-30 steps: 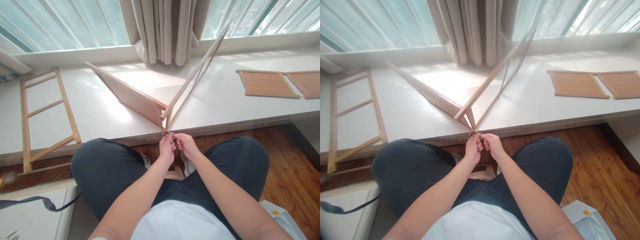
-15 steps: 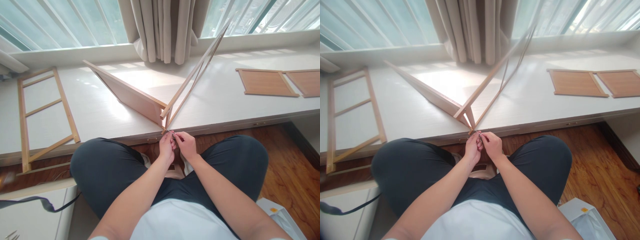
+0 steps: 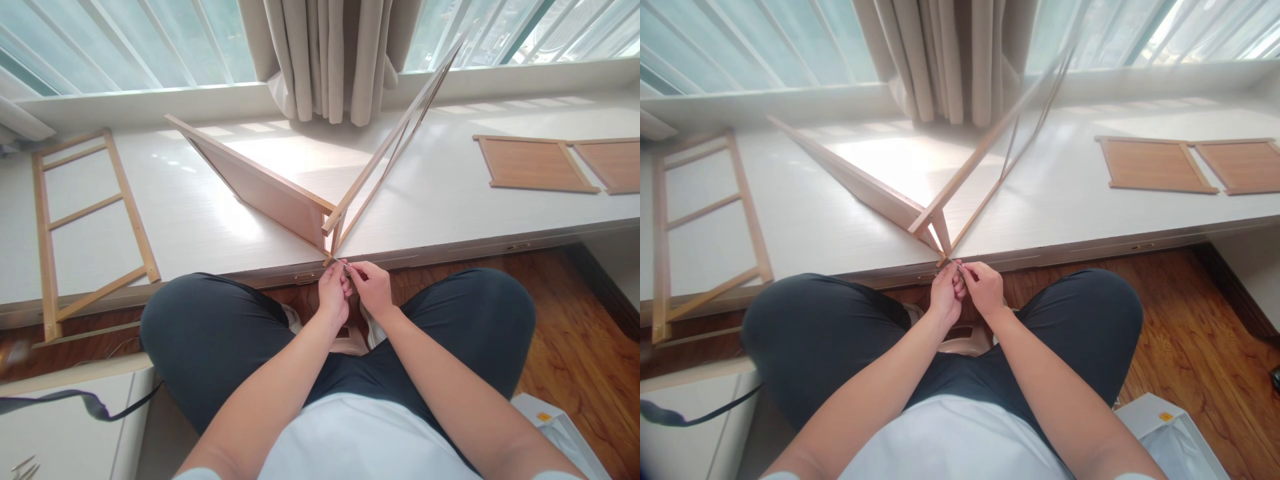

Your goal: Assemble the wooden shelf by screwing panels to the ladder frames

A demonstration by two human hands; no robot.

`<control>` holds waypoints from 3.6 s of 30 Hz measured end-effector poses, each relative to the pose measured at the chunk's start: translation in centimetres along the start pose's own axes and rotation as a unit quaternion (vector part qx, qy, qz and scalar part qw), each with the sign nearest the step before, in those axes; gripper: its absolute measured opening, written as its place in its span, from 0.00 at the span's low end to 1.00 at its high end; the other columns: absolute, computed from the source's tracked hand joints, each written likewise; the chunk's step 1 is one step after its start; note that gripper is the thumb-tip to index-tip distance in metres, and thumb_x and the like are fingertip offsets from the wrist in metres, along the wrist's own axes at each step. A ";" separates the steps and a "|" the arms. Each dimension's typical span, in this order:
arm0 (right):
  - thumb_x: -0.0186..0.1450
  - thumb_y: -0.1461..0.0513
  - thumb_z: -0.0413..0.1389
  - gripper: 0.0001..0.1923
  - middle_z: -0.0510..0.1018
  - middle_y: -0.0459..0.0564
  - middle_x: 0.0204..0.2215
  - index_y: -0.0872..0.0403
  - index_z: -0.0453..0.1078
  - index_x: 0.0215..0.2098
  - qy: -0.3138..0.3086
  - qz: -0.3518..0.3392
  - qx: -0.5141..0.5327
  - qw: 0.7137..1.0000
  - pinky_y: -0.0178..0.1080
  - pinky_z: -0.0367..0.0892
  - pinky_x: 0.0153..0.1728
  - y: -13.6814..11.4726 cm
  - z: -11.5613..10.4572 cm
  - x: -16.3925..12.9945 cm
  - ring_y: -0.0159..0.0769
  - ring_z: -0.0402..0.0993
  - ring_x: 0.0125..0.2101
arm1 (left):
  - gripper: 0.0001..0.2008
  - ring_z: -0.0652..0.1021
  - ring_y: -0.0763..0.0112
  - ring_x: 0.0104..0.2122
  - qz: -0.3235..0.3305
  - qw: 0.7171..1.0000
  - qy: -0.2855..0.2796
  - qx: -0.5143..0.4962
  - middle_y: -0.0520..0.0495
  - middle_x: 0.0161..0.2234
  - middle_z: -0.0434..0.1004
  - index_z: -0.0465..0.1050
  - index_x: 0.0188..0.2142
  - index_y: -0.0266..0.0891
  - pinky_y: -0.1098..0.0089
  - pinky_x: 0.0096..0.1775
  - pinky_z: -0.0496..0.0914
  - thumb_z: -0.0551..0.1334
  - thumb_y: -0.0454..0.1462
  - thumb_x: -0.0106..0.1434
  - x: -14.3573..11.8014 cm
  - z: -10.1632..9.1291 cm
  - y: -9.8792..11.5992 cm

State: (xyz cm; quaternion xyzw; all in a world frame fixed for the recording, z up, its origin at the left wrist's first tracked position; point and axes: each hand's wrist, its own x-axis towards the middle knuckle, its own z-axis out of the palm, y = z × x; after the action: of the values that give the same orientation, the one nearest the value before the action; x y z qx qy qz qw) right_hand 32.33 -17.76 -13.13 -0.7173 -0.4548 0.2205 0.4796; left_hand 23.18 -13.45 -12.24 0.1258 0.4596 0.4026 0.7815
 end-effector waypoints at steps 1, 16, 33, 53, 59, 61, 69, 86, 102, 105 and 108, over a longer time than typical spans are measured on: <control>0.67 0.54 0.61 0.11 0.83 0.50 0.32 0.51 0.81 0.35 0.001 0.037 0.038 0.999 0.40 0.69 0.38 -0.1 0.1 0.1 0.38 0.76 0.32 | 0.22 0.58 0.86 0.16 0.001 1.000 0.002 0.001 0.62 0.20 0.59 0.73 0.38 0.36 0.79 0.19 0.47 0.76 0.46 0.51 0.0 0.0 0.0; 0.51 0.50 0.72 0.21 0.65 0.40 0.15 0.56 0.69 0.24 -0.092 0.319 0.369 0.868 0.31 0.49 0.16 0.4 0.4 1.3 0.22 0.54 0.15 | 0.22 0.58 0.86 0.15 0.003 1.000 0.022 0.012 0.62 0.20 0.59 0.72 0.38 0.36 0.79 0.19 0.47 0.76 0.45 0.51 0.1 0.1 0.0; 0.48 0.53 0.75 0.25 0.57 0.35 0.16 0.55 0.66 0.29 -0.116 0.380 0.460 0.794 0.29 0.48 0.16 0.3 0.7 1.6 0.21 0.50 0.17 | 0.20 0.58 0.87 0.15 0.005 1.000 0.020 0.020 0.62 0.19 0.59 0.71 0.36 0.37 0.79 0.19 0.48 0.75 0.44 0.53 0.1 0.1 0.2; 0.52 0.48 0.70 0.23 0.69 0.41 0.16 0.56 0.72 0.30 -0.001 0.259 0.327 0.909 0.29 0.53 0.16 -0.5 1.9 0.5 0.23 0.58 0.16 | 0.19 0.57 0.86 0.15 0.009 0.999 0.022 0.041 0.62 0.19 0.58 0.73 0.37 0.36 0.78 0.19 0.47 0.74 0.45 0.53 0.4 0.0 0.2; 0.55 0.49 0.69 0.19 0.76 0.45 0.21 0.55 0.72 0.31 0.006 0.222 0.284 0.933 0.32 0.61 0.17 -0.5 1.9 0.3 0.28 0.65 0.17 | 0.20 0.58 0.86 0.15 0.012 0.999 0.013 0.035 0.62 0.19 0.59 0.73 0.37 0.36 0.78 0.19 0.47 0.75 0.45 0.52 0.3 -0.2 0.1; 0.58 0.49 0.67 0.17 0.79 0.48 0.25 0.55 0.74 0.32 0.005 0.187 0.240 0.953 0.33 0.65 0.21 -0.6 1.7 0.2 0.31 0.70 0.20 | 0.20 0.57 0.87 0.15 0.010 0.999 0.012 0.033 0.62 0.19 0.58 0.73 0.37 0.37 0.79 0.19 0.47 0.75 0.45 0.52 0.3 -0.1 0.1; 0.65 0.52 0.61 0.13 0.82 0.49 0.27 0.54 0.78 0.32 0.004 0.079 0.096 0.992 0.36 0.68 0.31 -0.4 1.1 0.1 0.34 0.74 0.26 | 0.20 0.57 0.86 0.15 0.012 1.000 0.011 0.022 0.62 0.20 0.58 0.73 0.38 0.37 0.78 0.19 0.47 0.75 0.46 0.53 0.4 -0.1 0.0; 0.58 0.49 0.63 0.19 0.67 0.41 0.15 0.54 0.66 0.24 -0.047 0.237 0.278 0.930 0.32 0.54 0.17 0.0 1.9 0.8 0.26 0.57 0.15 | 0.23 0.58 0.86 0.15 0.014 1.000 0.019 0.019 0.62 0.19 0.59 0.72 0.37 0.36 0.79 0.19 0.48 0.76 0.46 0.49 0.1 0.0 0.5; 0.57 0.49 0.65 0.17 0.72 0.43 0.19 0.55 0.73 0.29 -0.040 0.212 0.247 0.945 0.33 0.58 0.21 -0.1 1.4 0.7 0.28 0.62 0.19 | 0.22 0.59 0.86 0.15 0.016 1.000 0.016 0.017 0.62 0.19 0.59 0.72 0.37 0.37 0.79 0.18 0.48 0.75 0.46 0.49 0.3 -0.1 0.3; 0.56 0.48 0.65 0.19 0.68 0.41 0.16 0.54 0.68 0.26 -0.062 0.248 0.297 0.920 0.32 0.53 0.18 0.0 1.5 1.1 0.26 0.58 0.15 | 0.23 0.59 0.86 0.15 0.016 1.000 0.017 0.016 0.62 0.19 0.59 0.72 0.37 0.37 0.79 0.18 0.48 0.76 0.46 0.49 0.2 -0.1 0.3; 0.54 0.48 0.66 0.21 0.67 0.40 0.15 0.54 0.65 0.24 -0.082 0.270 0.328 0.901 0.31 0.52 0.17 -0.1 1.4 1.3 0.25 0.57 0.15 | 0.23 0.58 0.86 0.15 0.017 1.000 0.017 0.014 0.62 0.20 0.59 0.72 0.37 0.37 0.79 0.18 0.48 0.76 0.46 0.48 0.2 -0.2 0.3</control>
State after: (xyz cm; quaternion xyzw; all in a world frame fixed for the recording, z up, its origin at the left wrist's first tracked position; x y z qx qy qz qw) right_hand 31.85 -15.96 -13.46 -0.5937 -0.1831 0.5366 0.5709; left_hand 22.96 -13.13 -12.28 0.1374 0.4765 0.4114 0.7648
